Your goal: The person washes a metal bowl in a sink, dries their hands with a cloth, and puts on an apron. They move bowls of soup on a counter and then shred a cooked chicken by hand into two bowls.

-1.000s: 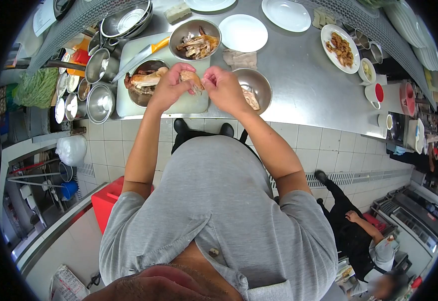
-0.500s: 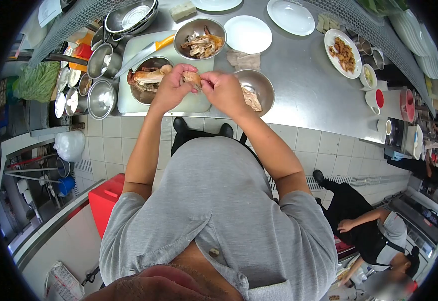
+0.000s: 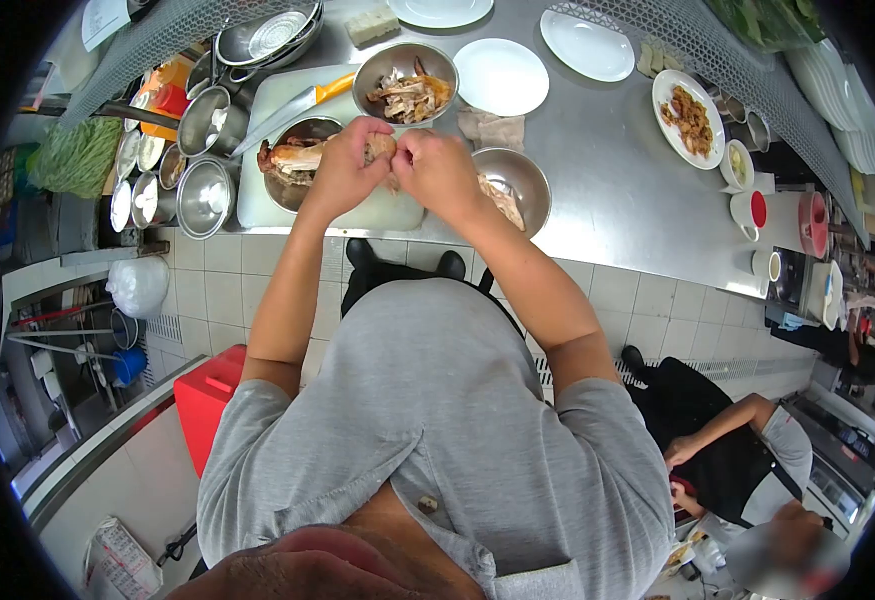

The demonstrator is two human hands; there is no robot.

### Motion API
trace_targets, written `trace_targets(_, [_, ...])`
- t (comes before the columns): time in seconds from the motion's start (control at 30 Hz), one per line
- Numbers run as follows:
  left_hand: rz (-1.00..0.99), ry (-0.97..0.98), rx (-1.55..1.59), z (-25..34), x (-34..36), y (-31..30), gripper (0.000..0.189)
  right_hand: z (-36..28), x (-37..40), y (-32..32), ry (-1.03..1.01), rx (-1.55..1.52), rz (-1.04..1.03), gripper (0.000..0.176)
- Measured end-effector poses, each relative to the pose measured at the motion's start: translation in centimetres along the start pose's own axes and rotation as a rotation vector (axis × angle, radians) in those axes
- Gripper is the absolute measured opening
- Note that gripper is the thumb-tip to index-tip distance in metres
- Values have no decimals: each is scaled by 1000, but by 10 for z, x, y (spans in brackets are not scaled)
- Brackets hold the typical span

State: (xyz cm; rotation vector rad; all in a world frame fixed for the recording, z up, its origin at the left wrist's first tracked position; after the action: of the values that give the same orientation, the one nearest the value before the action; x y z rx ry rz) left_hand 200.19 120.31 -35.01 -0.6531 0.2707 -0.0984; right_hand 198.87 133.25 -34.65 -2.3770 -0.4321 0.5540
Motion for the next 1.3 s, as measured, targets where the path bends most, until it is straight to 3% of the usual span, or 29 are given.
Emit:
trace_targets(0.13, [-112, -215, 196, -21, -8, -6, 34, 4, -28, 1, -11, 4, -38, 12])
trace_targets(0.23, [-124, -357, 609, -47, -6, -5, 37, 15, -53, 1, -40, 31, 0, 13])
trace_targets(0.33, [-139, -393, 829, -57, -6, -7, 38, 27, -75, 2, 12, 50, -51, 13])
trace_targets(0.43, [-135, -354, 889, -60, -7, -12, 38, 46, -91, 9, 62, 53, -68, 13])
trace_targets(0.53, [-93, -327, 915, -64, -8, -13, 40, 82, -106, 34, 35, 281, -129, 17])
trace_targets(0.6, [-118, -381, 883, -63, -8, -16, 38, 88, -104, 34, 64, 157, -136, 21])
trace_targets(0.77, [-51, -354, 791, -74, -14, -19, 36, 24, -68, 14, 275, -364, -200, 25])
trace_targets(0.87, [-43, -304, 764, -73, -20, -15, 35, 7, -60, 19, -10, -225, -125, 19])
trace_targets(0.97, [-56, -286, 760, -79, -23, -12, 33, -7, -57, 9, -162, -44, 44, 13])
trace_targets(1.07, [-51, -289, 894, -78, -20, -11, 31, -4, -55, 8, -166, -27, 122, 12])
trace_targets(1.23, [-21, -284, 976, -74, -18, -19, 31, 10, -57, 13, 19, -155, 52, 12])
trace_targets(1.3, [17, -355, 823, -80, -8, -26, 29, 22, -60, 19, 108, -129, 14, 13])
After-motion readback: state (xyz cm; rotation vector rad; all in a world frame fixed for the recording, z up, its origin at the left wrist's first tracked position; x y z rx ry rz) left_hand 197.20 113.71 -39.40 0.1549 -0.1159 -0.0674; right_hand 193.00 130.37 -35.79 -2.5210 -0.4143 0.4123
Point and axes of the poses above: each hand's wrist, its own x-axis away from the middle knuckle, its own y-axis out of the palm, z = x × y, the point moved 9 cm from there along -x, towards the middle knuckle, and after that the axes turned 5 degrees about -z, right-handed, at the moved point
